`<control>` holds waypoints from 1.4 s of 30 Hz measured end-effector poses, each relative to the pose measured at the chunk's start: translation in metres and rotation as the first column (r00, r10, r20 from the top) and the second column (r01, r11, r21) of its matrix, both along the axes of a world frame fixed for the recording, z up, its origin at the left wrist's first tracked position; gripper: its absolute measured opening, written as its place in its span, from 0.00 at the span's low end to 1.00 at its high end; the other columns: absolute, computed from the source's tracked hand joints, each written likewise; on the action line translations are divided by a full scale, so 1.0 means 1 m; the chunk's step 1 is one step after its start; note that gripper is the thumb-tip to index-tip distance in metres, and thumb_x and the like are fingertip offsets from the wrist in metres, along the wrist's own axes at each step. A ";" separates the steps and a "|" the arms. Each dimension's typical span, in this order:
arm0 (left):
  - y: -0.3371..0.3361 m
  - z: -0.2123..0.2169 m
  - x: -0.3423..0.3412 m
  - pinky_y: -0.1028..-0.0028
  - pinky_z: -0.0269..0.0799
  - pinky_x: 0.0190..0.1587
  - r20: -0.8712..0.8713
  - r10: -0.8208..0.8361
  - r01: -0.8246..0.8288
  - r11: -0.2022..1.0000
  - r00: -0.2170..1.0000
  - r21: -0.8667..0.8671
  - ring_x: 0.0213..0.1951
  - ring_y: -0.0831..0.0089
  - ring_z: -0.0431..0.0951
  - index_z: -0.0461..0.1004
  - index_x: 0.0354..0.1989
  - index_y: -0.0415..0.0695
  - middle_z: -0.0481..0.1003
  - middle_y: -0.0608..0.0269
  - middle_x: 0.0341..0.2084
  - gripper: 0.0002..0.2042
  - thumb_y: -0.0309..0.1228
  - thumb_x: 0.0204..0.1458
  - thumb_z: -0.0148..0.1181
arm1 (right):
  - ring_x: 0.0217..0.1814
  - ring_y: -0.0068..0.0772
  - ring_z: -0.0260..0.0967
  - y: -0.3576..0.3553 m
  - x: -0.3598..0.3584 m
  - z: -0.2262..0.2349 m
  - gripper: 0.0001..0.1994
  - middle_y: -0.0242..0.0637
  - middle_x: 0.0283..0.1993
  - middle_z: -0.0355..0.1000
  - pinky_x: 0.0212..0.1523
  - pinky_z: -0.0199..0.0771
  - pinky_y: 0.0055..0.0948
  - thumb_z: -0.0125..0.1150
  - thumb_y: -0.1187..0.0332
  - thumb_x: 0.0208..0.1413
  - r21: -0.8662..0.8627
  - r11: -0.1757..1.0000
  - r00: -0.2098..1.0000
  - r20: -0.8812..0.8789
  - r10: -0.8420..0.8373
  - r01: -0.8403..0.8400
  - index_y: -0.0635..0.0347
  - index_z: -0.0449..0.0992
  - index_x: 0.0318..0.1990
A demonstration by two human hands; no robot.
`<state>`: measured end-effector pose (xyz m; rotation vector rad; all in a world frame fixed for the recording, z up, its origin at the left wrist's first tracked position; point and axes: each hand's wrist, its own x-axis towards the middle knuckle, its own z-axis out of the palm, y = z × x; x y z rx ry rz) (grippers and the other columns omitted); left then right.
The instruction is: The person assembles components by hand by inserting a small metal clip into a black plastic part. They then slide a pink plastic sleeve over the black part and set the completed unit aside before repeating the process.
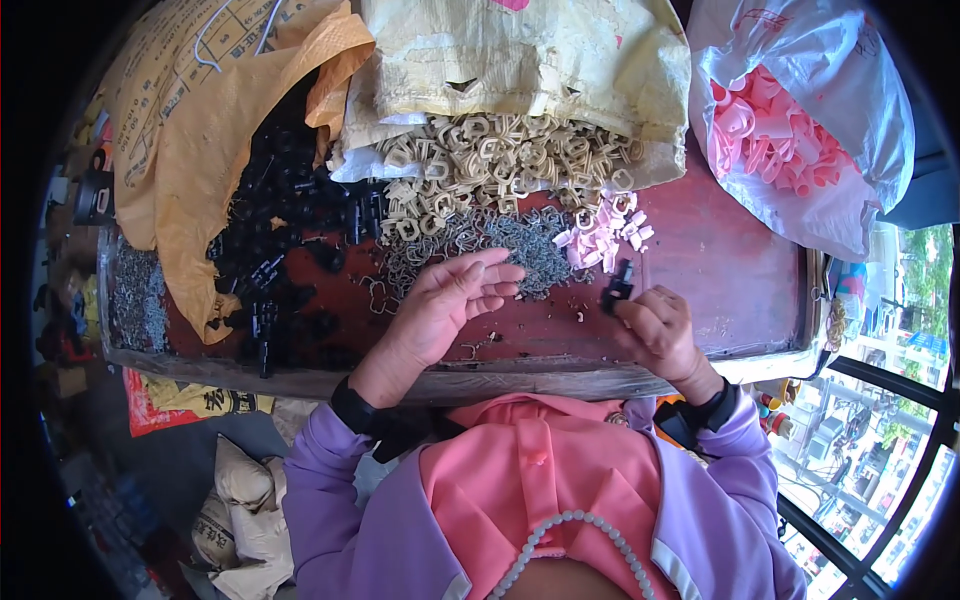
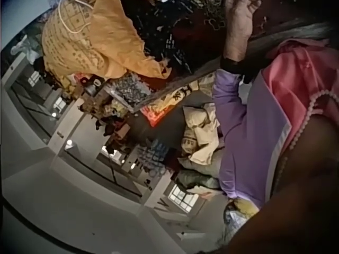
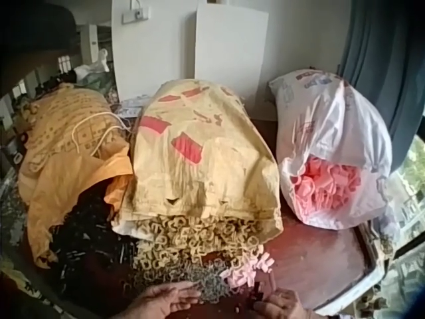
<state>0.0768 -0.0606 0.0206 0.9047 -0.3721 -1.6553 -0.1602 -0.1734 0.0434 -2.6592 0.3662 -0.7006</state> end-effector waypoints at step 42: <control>0.094 0.011 0.112 0.83 0.64 0.33 0.437 0.417 -0.391 0.908 0.797 -0.154 0.28 0.82 0.68 0.65 0.46 0.38 0.70 0.65 0.24 0.15 0.32 0.53 0.43 | 0.46 0.31 0.58 -0.020 0.252 -0.002 0.18 0.31 0.43 0.63 0.44 0.56 0.31 0.56 0.69 0.37 -0.548 0.734 0.909 -0.336 0.246 -0.401 0.53 0.69 0.41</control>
